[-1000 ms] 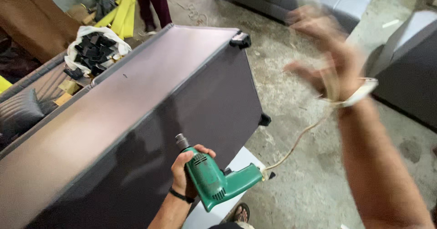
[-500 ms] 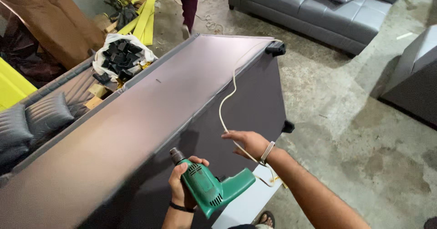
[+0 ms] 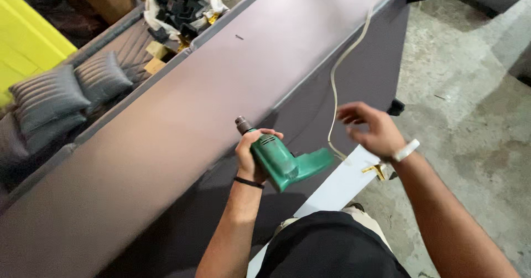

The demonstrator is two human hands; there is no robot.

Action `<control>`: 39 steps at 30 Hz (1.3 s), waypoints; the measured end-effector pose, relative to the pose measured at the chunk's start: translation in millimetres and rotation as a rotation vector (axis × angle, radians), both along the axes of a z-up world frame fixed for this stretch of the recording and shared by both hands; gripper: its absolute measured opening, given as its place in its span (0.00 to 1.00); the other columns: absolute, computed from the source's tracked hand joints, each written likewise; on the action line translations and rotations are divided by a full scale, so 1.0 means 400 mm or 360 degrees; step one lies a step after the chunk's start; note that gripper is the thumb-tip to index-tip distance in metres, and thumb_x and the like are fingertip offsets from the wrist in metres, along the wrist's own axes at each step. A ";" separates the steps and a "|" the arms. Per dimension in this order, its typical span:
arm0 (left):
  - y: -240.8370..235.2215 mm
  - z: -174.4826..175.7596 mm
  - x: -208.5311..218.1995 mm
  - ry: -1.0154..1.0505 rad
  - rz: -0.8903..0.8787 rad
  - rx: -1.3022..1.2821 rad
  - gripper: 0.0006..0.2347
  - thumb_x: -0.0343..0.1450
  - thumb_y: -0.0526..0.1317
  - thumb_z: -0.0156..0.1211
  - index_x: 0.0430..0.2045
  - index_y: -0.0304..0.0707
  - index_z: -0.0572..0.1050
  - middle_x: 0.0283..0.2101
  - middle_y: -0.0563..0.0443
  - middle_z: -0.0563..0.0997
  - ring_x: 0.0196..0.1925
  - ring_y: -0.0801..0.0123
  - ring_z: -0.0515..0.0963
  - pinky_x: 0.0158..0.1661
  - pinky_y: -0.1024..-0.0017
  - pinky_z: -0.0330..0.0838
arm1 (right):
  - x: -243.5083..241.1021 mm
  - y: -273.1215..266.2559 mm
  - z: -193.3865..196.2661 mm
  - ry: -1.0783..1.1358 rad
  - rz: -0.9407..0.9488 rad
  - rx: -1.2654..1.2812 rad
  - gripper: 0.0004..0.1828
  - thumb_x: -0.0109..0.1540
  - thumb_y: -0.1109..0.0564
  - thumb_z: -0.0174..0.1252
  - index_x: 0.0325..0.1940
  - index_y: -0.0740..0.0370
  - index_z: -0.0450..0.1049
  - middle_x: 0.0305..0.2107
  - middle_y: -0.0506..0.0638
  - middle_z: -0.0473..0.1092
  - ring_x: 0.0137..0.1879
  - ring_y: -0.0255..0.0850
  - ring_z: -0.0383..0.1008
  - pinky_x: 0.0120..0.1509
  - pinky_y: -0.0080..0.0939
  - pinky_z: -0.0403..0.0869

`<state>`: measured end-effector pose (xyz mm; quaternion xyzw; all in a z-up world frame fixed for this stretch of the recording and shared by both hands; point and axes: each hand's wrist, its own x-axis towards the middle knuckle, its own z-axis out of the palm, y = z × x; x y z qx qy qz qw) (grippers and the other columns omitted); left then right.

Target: The person uses a corded drill to attach black plastic feet to the corners of a large upholstered furniture piece. They position each foot and drive screws to secure them, working on multiple corners of the item.

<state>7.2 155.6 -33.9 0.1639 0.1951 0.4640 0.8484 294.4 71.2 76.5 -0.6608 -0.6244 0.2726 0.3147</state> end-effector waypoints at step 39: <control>0.423 -0.186 -0.049 0.2911 0.0096 0.0768 0.10 0.70 0.38 0.55 0.39 0.51 0.82 0.44 0.49 0.85 0.48 0.57 0.82 0.50 0.59 0.75 | -0.044 -0.010 -0.124 -0.0163 0.0135 0.0017 0.32 0.39 0.55 0.71 0.47 0.59 0.75 0.29 0.59 0.78 0.38 0.59 0.80 0.41 0.51 0.76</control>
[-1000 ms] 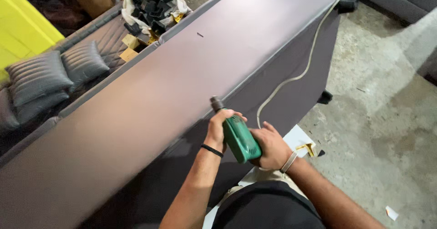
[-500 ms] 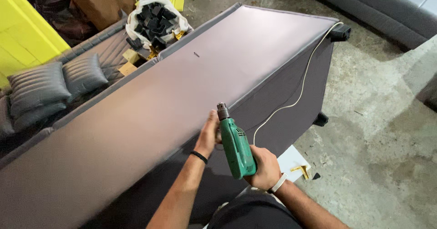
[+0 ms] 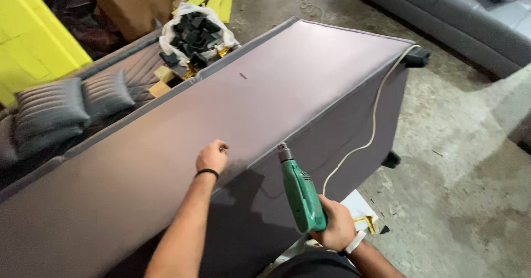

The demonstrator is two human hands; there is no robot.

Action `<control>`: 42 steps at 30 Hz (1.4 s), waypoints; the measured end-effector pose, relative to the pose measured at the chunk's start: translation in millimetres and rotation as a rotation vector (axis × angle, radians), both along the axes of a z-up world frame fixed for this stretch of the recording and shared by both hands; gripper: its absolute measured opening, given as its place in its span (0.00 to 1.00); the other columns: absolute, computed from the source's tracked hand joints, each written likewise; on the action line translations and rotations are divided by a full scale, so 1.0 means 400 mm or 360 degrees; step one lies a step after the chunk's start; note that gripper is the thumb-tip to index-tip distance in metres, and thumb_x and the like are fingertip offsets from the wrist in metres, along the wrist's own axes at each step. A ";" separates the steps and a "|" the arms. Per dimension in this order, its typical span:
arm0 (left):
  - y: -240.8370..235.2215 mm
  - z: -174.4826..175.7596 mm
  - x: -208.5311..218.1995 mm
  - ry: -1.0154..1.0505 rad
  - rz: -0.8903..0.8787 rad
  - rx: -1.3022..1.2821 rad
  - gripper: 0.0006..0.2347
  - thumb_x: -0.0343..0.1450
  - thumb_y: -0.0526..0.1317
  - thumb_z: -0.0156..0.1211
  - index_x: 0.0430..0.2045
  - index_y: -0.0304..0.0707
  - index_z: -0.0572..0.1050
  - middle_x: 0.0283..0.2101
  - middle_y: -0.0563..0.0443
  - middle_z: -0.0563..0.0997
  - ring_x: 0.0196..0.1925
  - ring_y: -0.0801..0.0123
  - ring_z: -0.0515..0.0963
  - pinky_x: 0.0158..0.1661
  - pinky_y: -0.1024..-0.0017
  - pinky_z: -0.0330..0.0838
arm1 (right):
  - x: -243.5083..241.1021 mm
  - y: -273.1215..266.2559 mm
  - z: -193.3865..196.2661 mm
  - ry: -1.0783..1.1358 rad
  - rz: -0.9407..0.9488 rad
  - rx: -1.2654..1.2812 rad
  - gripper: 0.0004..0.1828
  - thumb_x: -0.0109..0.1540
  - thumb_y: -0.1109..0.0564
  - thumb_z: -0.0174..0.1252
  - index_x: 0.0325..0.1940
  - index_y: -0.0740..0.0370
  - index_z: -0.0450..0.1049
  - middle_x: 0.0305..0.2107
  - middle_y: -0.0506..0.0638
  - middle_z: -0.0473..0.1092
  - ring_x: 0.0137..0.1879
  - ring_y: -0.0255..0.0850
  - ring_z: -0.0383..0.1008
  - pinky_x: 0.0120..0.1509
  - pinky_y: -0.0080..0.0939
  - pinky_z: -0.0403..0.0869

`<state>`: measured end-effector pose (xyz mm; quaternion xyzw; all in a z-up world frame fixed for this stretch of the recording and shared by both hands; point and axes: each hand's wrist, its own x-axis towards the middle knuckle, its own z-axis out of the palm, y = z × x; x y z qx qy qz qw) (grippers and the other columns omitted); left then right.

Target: The person uses a corded drill to attach black plastic feet to the corners of a large upholstered furniture piece. They position each foot and drive screws to secure them, working on multiple corners of the item.

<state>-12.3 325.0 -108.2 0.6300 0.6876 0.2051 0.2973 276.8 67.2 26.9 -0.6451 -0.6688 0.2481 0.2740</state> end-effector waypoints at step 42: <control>-0.050 -0.170 -0.001 -0.0457 0.0245 0.0519 0.11 0.74 0.47 0.53 0.34 0.44 0.81 0.36 0.47 0.85 0.41 0.52 0.83 0.43 0.56 0.74 | 0.025 -0.291 -0.033 0.0095 -0.0643 0.0388 0.35 0.42 0.60 0.71 0.54 0.62 0.74 0.33 0.53 0.79 0.37 0.41 0.80 0.45 0.42 0.76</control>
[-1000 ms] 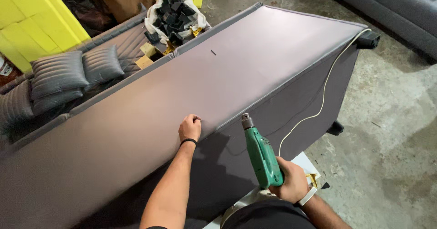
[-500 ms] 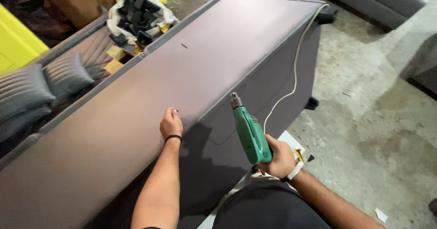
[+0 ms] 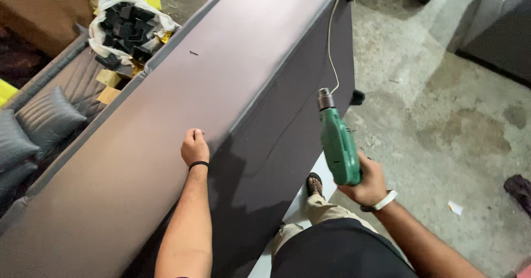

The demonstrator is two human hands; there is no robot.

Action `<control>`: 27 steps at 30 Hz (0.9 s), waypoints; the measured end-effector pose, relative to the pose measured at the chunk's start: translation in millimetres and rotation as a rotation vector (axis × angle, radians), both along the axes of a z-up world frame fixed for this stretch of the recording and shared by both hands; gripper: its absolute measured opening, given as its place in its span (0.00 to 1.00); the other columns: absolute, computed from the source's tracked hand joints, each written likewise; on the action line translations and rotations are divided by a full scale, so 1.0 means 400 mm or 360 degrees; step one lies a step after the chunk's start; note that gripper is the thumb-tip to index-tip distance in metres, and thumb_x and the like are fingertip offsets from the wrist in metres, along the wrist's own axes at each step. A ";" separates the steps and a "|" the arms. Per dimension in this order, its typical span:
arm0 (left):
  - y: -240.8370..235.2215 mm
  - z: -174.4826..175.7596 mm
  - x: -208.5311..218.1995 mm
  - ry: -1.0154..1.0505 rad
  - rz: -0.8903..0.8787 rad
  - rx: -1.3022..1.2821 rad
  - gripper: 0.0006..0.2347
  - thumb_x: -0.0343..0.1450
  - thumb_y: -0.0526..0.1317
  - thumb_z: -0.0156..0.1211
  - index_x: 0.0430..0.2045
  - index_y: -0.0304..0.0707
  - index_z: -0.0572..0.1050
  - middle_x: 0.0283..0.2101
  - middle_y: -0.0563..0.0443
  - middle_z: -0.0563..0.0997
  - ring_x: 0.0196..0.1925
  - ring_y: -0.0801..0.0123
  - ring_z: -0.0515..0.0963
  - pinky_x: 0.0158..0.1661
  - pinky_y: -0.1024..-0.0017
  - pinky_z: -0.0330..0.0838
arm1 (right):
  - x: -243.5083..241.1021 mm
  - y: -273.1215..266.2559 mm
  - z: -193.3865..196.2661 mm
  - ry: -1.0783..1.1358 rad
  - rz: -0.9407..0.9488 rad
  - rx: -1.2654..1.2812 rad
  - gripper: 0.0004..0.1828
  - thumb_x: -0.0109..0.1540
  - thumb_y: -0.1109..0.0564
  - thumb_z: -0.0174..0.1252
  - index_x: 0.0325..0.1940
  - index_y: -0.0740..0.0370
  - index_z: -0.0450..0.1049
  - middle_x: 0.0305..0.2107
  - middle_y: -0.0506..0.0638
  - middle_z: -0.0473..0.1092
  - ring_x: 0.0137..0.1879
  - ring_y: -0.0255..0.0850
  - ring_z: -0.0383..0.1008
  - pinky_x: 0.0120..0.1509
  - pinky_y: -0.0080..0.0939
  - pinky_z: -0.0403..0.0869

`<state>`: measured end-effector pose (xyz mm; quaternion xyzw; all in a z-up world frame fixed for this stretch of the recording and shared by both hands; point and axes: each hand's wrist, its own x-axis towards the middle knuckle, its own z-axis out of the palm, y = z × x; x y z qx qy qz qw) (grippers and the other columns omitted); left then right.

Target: The person uses a corded drill to attach black plastic feet to the corners of a large upholstered furniture piece. They position each foot and drive screws to secure them, working on multiple corners of the item.

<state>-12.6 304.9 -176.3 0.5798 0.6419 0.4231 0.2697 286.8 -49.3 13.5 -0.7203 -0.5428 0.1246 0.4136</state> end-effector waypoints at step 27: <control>-0.920 0.140 1.524 -0.1204 -0.1514 -0.2060 0.13 0.74 0.49 0.58 0.32 0.37 0.76 0.23 0.59 0.71 0.11 0.78 0.50 0.15 0.75 0.49 | 0.888 -0.644 0.123 0.0418 -0.0370 0.0277 0.25 0.46 0.61 0.74 0.45 0.67 0.76 0.31 0.49 0.77 0.37 0.34 0.74 0.44 0.37 0.74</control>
